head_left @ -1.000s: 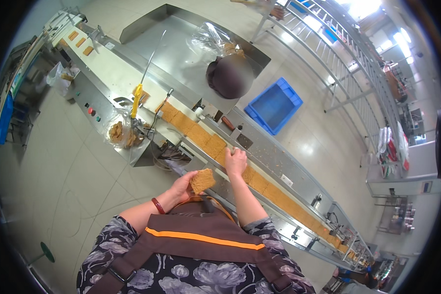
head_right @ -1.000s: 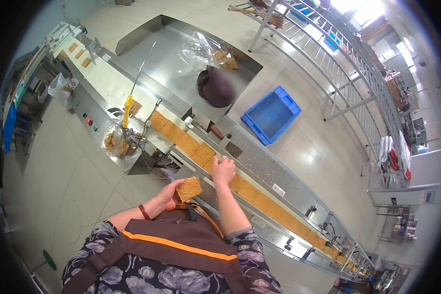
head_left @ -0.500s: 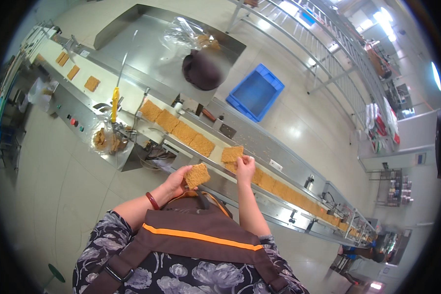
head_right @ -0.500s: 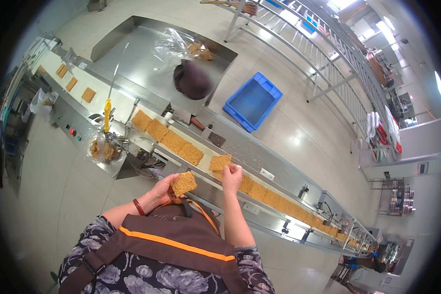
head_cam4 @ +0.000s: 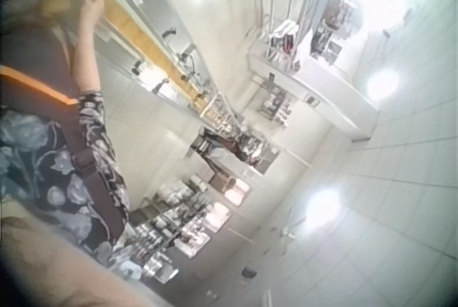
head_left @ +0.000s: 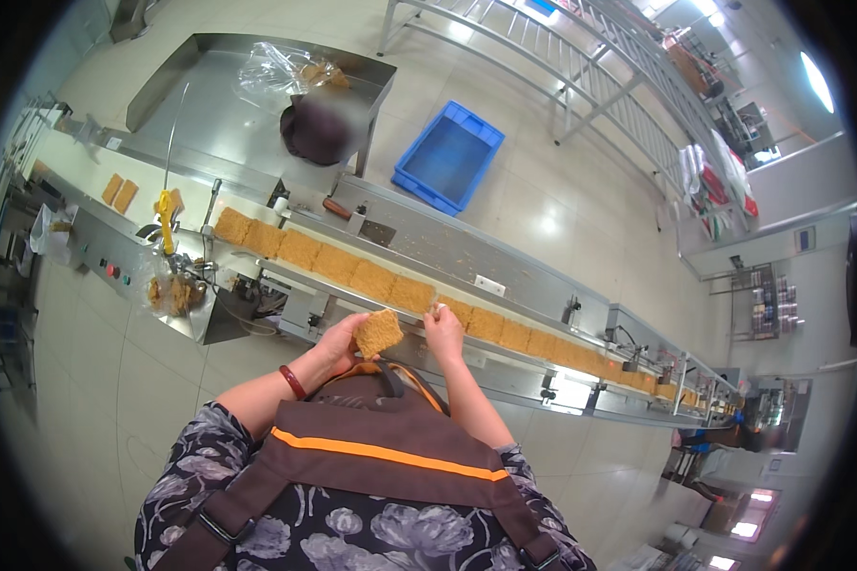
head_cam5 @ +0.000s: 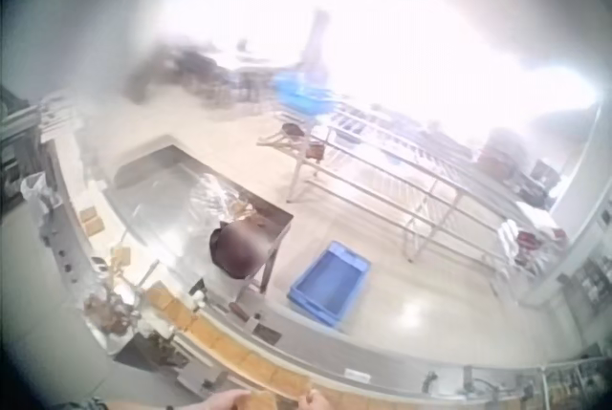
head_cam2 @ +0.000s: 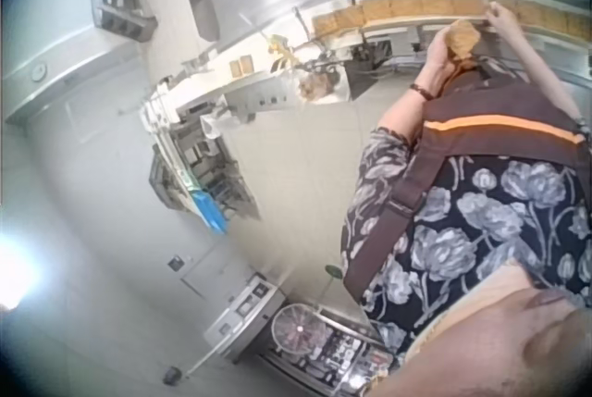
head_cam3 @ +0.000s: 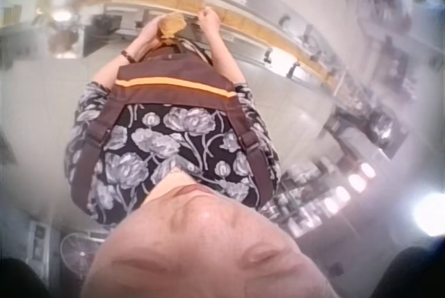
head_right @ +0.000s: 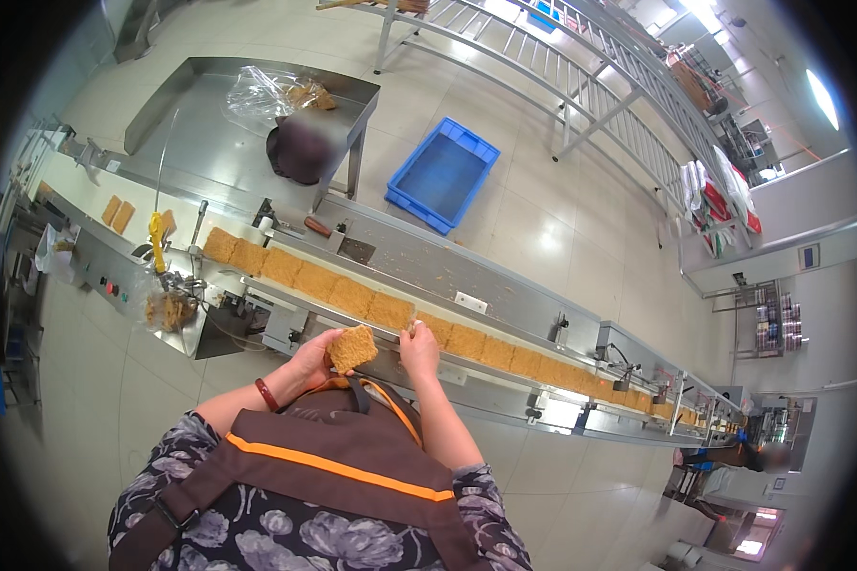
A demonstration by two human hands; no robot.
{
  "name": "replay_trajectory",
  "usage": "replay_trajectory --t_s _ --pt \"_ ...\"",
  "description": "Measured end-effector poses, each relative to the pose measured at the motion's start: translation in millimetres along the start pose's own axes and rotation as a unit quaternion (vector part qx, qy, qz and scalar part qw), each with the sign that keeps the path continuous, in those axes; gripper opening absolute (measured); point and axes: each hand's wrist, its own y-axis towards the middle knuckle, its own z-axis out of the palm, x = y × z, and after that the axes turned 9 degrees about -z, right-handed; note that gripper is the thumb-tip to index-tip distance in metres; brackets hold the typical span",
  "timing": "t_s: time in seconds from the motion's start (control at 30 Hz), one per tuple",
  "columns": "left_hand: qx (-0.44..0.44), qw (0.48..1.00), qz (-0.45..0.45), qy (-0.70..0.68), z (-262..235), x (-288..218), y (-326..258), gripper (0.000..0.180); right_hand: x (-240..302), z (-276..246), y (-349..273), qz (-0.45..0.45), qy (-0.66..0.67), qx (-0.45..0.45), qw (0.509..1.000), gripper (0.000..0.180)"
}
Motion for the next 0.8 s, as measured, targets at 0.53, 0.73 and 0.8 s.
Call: replay_trajectory --t_s 0.53,0.73,0.8 --pt "-0.008 0.998 0.002 -0.059 56.1 18.6 11.5 0.047 3.4 -38.2 -33.6 -0.021 0.227 0.125 0.966 0.019" --pt "0.003 0.999 0.012 -0.053 52.1 24.9 14.3 0.046 9.3 -39.4 -36.3 -0.035 0.216 0.110 0.970 0.019" --pt "0.010 0.998 0.008 -0.056 49.4 23.4 13.8 0.045 12.0 -39.0 -35.6 -0.041 0.211 0.107 0.971 0.019"
